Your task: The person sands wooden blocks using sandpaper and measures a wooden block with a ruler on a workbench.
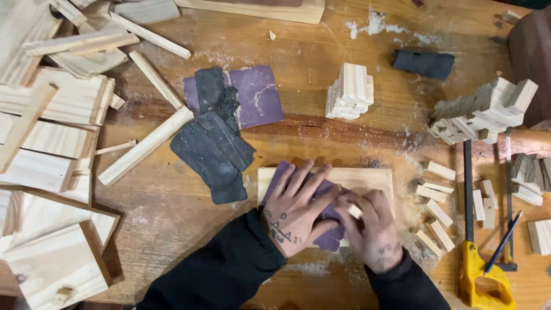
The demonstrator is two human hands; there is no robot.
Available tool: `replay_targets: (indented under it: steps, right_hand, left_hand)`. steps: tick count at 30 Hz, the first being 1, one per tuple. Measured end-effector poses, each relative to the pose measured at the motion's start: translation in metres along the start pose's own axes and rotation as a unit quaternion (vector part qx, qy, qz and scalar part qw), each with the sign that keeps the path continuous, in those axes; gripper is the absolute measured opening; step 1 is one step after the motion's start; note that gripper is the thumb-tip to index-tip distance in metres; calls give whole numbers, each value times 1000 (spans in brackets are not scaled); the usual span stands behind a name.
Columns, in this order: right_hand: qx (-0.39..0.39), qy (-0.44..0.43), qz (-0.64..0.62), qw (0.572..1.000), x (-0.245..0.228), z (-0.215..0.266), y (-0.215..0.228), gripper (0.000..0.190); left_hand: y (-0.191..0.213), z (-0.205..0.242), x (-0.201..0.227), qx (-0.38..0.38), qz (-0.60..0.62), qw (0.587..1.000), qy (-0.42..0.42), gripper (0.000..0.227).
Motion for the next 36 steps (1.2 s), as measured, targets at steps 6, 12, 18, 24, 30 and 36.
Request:
replay_targets:
  steps: [6, 12, 18, 24, 30, 36]
  right_hand:
    - [-7, 13, 7, 1000, 2, -2, 4, 21]
    - [-41, 19, 13, 999, 4, -1, 7, 14]
    - [-29, -5, 54, 998, -5, -1, 6, 20]
    - [-10, 7, -45, 999, -11, -10, 3, 12]
    - [1, 1, 17, 1000, -9, -15, 9, 13]
    - [-54, 31, -15, 998, 1, -1, 1, 6]
  left_hand:
    - [2, 2, 2, 11, 5, 1000, -7, 62]
    - [-1, 3, 1, -7, -6, 1000, 4, 63]
    - [-3, 2, -1, -16, 6, 1000, -5, 67]
    - [3, -2, 1, -2, -15, 1000, -6, 68]
    - [-1, 1, 1, 3, -8, 1000, -7, 66]
    - [-6, 3, 0, -9, -7, 1000, 9, 66]
Point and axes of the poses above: each hand's wrist, its own z-axis away from the middle knuckle, its own y-axis out of the back of the hand, x = y × z, the point moved 7 cm from there along -z, towards the middle knuckle, and after that the axes turned 1 degree about y, right-handed, at the moved point
